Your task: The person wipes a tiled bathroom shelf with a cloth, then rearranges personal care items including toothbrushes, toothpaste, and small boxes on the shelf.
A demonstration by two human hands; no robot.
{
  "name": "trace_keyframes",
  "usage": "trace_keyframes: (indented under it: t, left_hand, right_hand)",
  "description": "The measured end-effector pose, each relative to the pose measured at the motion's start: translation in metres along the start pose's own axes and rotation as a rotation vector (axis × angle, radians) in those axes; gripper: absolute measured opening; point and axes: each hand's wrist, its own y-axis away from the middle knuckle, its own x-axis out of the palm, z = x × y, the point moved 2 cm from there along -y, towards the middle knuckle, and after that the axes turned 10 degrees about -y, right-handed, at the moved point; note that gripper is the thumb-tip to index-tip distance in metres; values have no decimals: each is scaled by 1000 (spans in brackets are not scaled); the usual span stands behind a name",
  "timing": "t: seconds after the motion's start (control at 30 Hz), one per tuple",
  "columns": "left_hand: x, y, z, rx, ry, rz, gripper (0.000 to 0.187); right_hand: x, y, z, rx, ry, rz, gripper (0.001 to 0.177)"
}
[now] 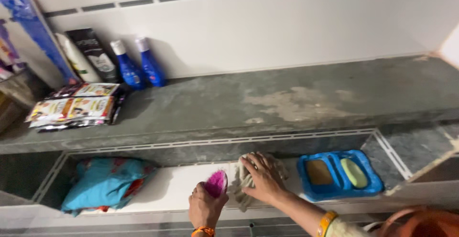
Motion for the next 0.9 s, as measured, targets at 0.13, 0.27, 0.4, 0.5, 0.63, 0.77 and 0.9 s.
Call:
trace_keyframes:
  t: [0.13,0.27,0.4,0.5,0.63,0.77,0.9]
  left_hand:
    - [-15,-18,27,54,-255,50,66]
    - [-19,-41,52,30,-285,33,66]
    - [-17,-71,76,30,-286,-46,64]
    - [-14,-99,91,46,-226,-157,70]
    - [-4,-129,113,25,-225,-129,64]
    - [0,-143,129,197,-293,-242,56]
    - [-9,-138,119,448,-392,-395,64]
  right_hand:
    - [32,-4,-31,-88,354,213,98]
    - [51,-5,-57,63,415,151,52]
    - [46,-8,-37,193,280,124,45]
    - [59,-29,22,258,123,108,51]
    - [102,-68,101,198,10,90,53]
    - [153,-79,120,180,156,394,58]
    - [155,-67,85,110,310,311,73]
